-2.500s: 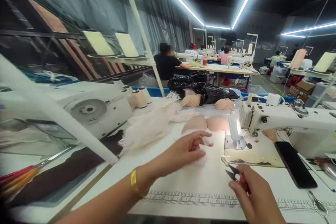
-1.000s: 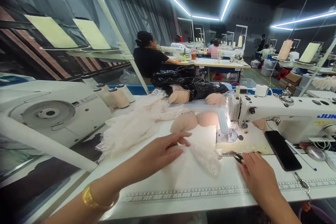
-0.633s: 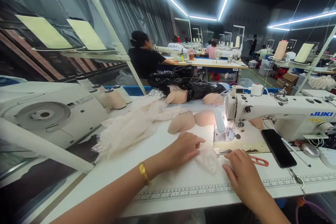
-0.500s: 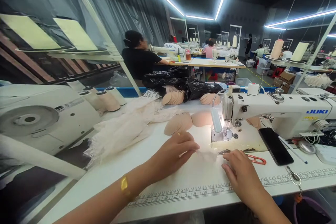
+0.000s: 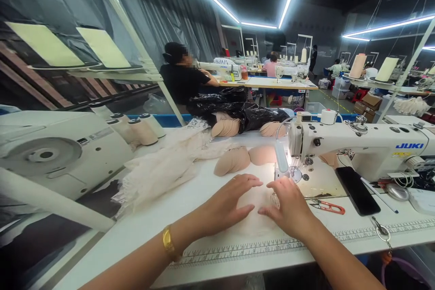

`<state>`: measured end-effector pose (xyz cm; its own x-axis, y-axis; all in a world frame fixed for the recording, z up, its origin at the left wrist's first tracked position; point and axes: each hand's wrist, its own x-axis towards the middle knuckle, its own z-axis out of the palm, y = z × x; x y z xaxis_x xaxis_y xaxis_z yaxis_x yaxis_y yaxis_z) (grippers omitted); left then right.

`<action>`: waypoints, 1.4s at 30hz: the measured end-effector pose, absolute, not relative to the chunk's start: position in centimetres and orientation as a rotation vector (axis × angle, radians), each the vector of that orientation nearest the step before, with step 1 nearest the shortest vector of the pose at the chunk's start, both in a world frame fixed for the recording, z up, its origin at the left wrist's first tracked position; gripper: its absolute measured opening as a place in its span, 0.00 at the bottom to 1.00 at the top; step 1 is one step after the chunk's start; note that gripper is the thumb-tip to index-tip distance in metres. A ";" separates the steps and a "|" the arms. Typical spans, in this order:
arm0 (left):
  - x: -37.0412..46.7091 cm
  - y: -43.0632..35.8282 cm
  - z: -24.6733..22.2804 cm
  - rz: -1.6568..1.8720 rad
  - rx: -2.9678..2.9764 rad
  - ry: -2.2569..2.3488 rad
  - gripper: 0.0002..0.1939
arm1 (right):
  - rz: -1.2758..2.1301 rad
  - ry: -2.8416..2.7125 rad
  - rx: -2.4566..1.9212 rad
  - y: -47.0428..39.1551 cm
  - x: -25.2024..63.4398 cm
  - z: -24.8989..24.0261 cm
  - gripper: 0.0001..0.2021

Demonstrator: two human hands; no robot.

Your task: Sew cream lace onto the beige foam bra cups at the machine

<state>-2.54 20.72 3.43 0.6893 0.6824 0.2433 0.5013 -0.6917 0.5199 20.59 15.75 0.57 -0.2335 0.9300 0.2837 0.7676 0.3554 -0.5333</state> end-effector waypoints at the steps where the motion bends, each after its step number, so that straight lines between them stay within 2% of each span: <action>1: -2.3 20.7 3.3 0.562 2.474 0.900 0.27 | 0.334 -2.112 -1.422 15.8 20.4 0.4 0.26; 2: -2.1 20.6 3.3 0.534 2.452 0.894 0.27 | 0.287 -2.161 -1.377 15.9 20.4 0.1 0.25; 5: -1.8 20.1 3.2 0.431 2.381 0.926 0.26 | 0.188 -2.246 -1.279 16.0 20.5 -0.6 0.07; 7: -1.7 20.0 3.0 0.378 2.363 0.959 0.22 | 0.259 -2.192 -1.253 16.2 20.7 -0.6 0.09; 10: -1.6 20.4 3.2 0.377 2.337 0.998 0.09 | 0.580 -1.974 -1.300 16.4 21.1 0.4 0.09; 13: -1.6 20.6 3.7 0.427 2.264 1.006 0.10 | 0.888 -1.815 -1.334 16.3 21.8 1.4 0.09; 15: -1.6 20.4 3.9 0.446 2.256 0.993 0.08 | 0.930 -1.856 -1.302 16.1 22.2 1.6 0.02; 16: -1.6 20.3 3.8 0.433 2.273 0.991 0.07 | 0.889 -1.928 -1.274 16.0 22.3 1.5 0.05; 18: -1.6 20.0 3.5 0.371 2.325 1.010 0.12 | 0.730 -2.084 -1.220 15.8 22.2 0.9 0.13; 19: -1.6 19.9 3.3 0.341 2.343 1.032 0.13 | 0.649 -2.130 -1.201 15.8 22.1 0.6 0.12; 21: -1.5 19.9 3.0 0.330 2.342 1.072 0.06 | 0.580 -2.112 -1.200 15.9 21.8 0.1 0.07; 22: -1.4 19.9 3.0 0.351 2.322 1.074 0.05 | 0.601 -2.062 -1.214 16.0 21.7 0.1 0.06; 26: -1.3 20.1 3.6 0.444 2.199 1.049 0.16 | 0.859 -1.852 -1.296 16.4 21.8 0.6 0.13; 29: -1.2 20.0 4.1 0.440 2.086 1.055 0.21 | 1.037 -1.774 -1.274 16.3 22.3 1.2 0.19; 34: -0.8 20.0 4.6 0.458 2.079 1.011 0.23 | 1.109 -1.768 -1.200 15.4 22.1 1.7 0.15; 37: -0.7 21.1 5.1 0.315 2.121 0.992 0.26 | 1.165 -1.657 -1.200 15.6 21.8 1.5 0.16; 39: -0.5 22.6 5.4 0.270 2.190 1.070 0.25 | 1.246 -1.543 -1.211 16.3 21.7 0.9 0.21; 42: 0.4 25.8 5.3 0.440 2.316 1.279 0.18 | 1.305 -1.449 -1.274 17.4 21.9 -0.3 0.26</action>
